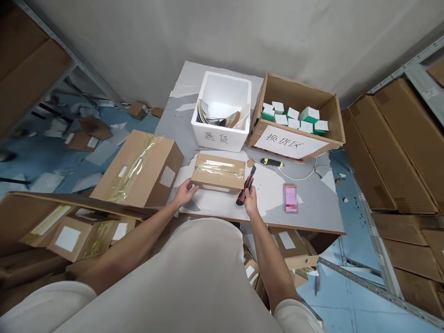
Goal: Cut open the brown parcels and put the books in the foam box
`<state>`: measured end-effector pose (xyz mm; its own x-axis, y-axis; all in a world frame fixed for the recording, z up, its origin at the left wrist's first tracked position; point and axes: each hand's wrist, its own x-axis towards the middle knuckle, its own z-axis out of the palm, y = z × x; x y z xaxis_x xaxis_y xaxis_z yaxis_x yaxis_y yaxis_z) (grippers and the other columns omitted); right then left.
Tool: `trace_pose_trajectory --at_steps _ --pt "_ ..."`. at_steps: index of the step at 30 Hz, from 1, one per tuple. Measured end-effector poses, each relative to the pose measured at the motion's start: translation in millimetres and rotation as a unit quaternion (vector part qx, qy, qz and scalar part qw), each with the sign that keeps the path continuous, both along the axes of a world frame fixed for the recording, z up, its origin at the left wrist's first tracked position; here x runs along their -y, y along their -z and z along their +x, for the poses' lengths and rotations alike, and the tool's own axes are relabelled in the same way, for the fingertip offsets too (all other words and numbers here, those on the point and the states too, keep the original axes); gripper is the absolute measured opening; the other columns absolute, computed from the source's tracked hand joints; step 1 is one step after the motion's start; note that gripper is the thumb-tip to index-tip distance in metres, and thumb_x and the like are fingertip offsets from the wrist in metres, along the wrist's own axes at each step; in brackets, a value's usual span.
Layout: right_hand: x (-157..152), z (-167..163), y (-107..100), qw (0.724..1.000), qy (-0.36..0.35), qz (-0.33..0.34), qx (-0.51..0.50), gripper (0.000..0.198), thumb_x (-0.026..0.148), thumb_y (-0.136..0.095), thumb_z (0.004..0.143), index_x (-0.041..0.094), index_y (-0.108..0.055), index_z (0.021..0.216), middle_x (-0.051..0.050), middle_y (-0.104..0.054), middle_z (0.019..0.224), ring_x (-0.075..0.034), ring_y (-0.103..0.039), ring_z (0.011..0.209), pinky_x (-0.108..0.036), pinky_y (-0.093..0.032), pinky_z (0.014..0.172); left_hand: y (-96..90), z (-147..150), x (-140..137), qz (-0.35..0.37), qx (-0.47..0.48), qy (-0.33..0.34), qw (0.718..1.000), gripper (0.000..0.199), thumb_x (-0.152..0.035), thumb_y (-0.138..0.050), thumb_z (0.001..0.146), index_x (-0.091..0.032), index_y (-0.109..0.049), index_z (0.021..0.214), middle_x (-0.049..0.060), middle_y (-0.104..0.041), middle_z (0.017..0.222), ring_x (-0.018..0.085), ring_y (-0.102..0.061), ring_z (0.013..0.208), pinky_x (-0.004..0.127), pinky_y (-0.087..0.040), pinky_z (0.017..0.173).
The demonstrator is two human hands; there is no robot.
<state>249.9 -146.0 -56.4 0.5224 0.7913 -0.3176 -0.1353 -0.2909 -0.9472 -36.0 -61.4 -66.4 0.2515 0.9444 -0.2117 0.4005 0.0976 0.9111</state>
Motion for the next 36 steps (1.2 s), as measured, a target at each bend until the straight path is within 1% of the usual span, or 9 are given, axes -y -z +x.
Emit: trace_pose_trajectory --at_steps 6,12,16,19,22,25,30,33,36 --pt "3.5 22.3 -20.5 0.999 -0.016 0.022 -0.038 0.043 0.053 -0.063 0.071 0.023 -0.051 0.099 0.000 -0.068 0.093 -0.014 -0.064 0.077 -0.029 -0.052 0.071 -24.6 8.6 -5.2 0.028 -0.041 -0.088 0.995 0.039 -0.044 -0.056 0.081 -0.014 -0.070 0.101 0.010 -0.074 0.099 0.021 -0.068 0.087 0.031 -0.053 0.080" --pt "1.1 28.4 -16.6 0.997 -0.016 -0.020 -0.076 0.042 0.051 -0.067 0.066 0.021 -0.054 0.092 0.002 -0.067 0.079 -0.015 -0.063 0.069 -0.029 -0.051 0.066 -17.8 21.3 -13.9 0.011 -0.081 -0.111 0.990 0.031 -0.044 -0.060 0.077 -0.016 -0.072 0.074 0.007 -0.074 0.078 0.021 -0.067 0.074 0.030 -0.049 0.072" --pt "-2.7 26.5 -12.3 0.996 -0.013 -0.020 -0.088 0.040 0.050 -0.066 0.067 0.021 -0.054 0.091 0.000 -0.069 0.083 -0.016 -0.065 0.074 -0.030 -0.052 0.069 -10.6 22.7 -21.2 0.001 -0.075 -0.108 0.991 0.028 -0.042 -0.062 0.076 -0.017 -0.073 0.077 0.007 -0.075 0.083 0.022 -0.068 0.081 0.031 -0.050 0.077" --pt "3.2 27.8 -13.8 0.995 -0.009 -0.016 -0.097 0.040 0.050 -0.066 0.069 0.022 -0.053 0.094 -0.003 -0.070 0.095 -0.018 -0.067 0.087 -0.033 -0.054 0.075 -5.1 16.4 -19.9 -0.013 -0.049 -0.094 0.994 0.032 -0.042 -0.059 0.077 -0.016 -0.073 0.087 0.008 -0.075 0.091 0.022 -0.069 0.087 0.032 -0.052 0.082" --pt "24.6 33.4 -15.3 0.994 -0.008 -0.014 -0.108 0.043 0.052 -0.066 0.071 0.023 -0.051 0.099 -0.007 -0.069 0.110 -0.021 -0.067 0.098 -0.036 -0.055 0.076 3.8 4.1 -7.0 -0.040 -0.015 -0.075 0.996 0.037 -0.039 -0.052 0.081 -0.014 -0.070 0.100 0.010 -0.074 0.098 0.021 -0.070 0.090 0.035 -0.053 0.086" --pt "54.6 36.4 -12.0 0.993 -0.018 -0.035 -0.108 0.047 0.054 -0.070 0.069 0.024 -0.051 0.100 -0.008 -0.066 0.118 -0.024 -0.066 0.102 -0.037 -0.056 0.073 14.5 -9.1 15.5 -0.072 0.011 -0.053 0.996 0.040 -0.036 -0.059 0.073 -0.013 -0.069 0.105 0.011 -0.073 0.102 0.023 -0.069 0.096 0.039 -0.052 0.092" --pt "82.1 18.7 0.5 0.990 -0.033 -0.067 -0.121 0.049 0.056 -0.071 0.065 0.025 -0.052 0.098 -0.007 -0.069 0.110 -0.022 -0.068 0.093 -0.032 -0.056 0.061 29.5 -13.2 46.9 -0.099 0.053 -0.018 0.994 0.059 -0.037 -0.072 0.057 -0.013 -0.066 0.110 0.010 -0.069 0.117 0.026 -0.063 0.112 0.040 -0.047 0.102" --pt "79.6 4.6 2.2 0.991 -0.024 -0.066 -0.112 0.048 0.056 -0.069 0.067 0.025 -0.051 0.098 -0.002 -0.070 0.097 -0.018 -0.067 0.075 -0.030 -0.054 0.057 32.8 -7.6 52.0 -0.101 0.064 -0.022 0.993 0.063 -0.047 -0.069 0.062 -0.012 -0.063 0.113 0.011 -0.069 0.114 0.026 -0.064 0.109 0.041 -0.048 0.100" --pt "71.9 0.7 -6.5 0.994 -0.005 -0.059 -0.096 0.047 0.056 -0.069 0.067 0.026 -0.050 0.098 0.000 -0.069 0.087 -0.017 -0.067 0.069 -0.031 -0.055 0.060 24.7 -5.2 49.8 -0.090 0.060 -0.032 0.994 0.059 -0.052 -0.064 0.068 -0.011 -0.065 0.110 0.011 -0.072 0.108 0.026 -0.066 0.103 0.040 -0.051 0.095"
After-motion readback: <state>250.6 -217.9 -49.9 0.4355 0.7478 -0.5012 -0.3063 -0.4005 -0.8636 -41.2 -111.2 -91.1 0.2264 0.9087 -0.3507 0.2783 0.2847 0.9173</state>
